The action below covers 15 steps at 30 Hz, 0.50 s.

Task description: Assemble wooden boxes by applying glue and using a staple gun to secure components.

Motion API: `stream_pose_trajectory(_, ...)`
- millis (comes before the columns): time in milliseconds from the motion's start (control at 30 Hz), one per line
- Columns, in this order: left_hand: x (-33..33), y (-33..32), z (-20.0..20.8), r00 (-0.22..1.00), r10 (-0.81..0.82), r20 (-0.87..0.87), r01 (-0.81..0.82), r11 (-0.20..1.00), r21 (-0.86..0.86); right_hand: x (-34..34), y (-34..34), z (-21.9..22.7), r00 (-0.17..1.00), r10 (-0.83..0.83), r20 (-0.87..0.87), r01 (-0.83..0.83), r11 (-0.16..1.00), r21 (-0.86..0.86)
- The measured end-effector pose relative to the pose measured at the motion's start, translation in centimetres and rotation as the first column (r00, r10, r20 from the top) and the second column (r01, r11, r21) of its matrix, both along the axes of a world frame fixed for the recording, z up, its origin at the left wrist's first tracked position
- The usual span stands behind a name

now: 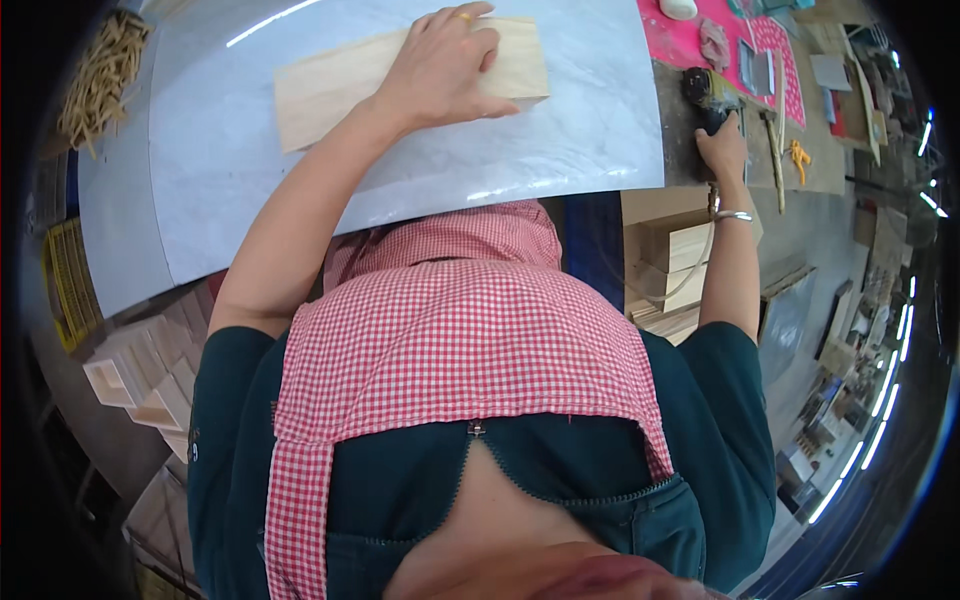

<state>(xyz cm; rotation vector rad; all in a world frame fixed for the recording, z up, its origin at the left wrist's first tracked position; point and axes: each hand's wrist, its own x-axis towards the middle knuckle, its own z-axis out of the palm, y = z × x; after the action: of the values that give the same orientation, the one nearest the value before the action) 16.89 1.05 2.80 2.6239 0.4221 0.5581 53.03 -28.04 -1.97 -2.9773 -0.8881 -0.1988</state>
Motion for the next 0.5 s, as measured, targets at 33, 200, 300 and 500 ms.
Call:
stream_pose_trajectory(33,0.1,0.1,0.3,0.999,-0.01,-0.045,0.01,1.0,-0.003,0.6,0.4,0.7,0.999,-0.006,-0.032,0.005,0.999,-0.032)
stream_pose_trajectory(200,1.2,1.2,0.8,0.974,-0.046,-0.221,0.032,0.997,-0.069,-1.2,3.5,7.5,0.977,-0.033,-0.209,0.025,0.999,-0.04)
stream_pose_trajectory(300,1.4,1.5,0.4,0.924,-0.068,-0.376,-0.01,0.979,-0.202,-8.4,5.0,13.0,0.881,0.028,-0.472,0.093,0.969,0.231)
stream_pose_trajectory(500,1.0,1.4,0.4,0.945,-0.131,-0.3,0.01,0.927,-0.374,-22.6,7.7,17.3,0.758,0.168,-0.63,0.067,0.941,0.331)
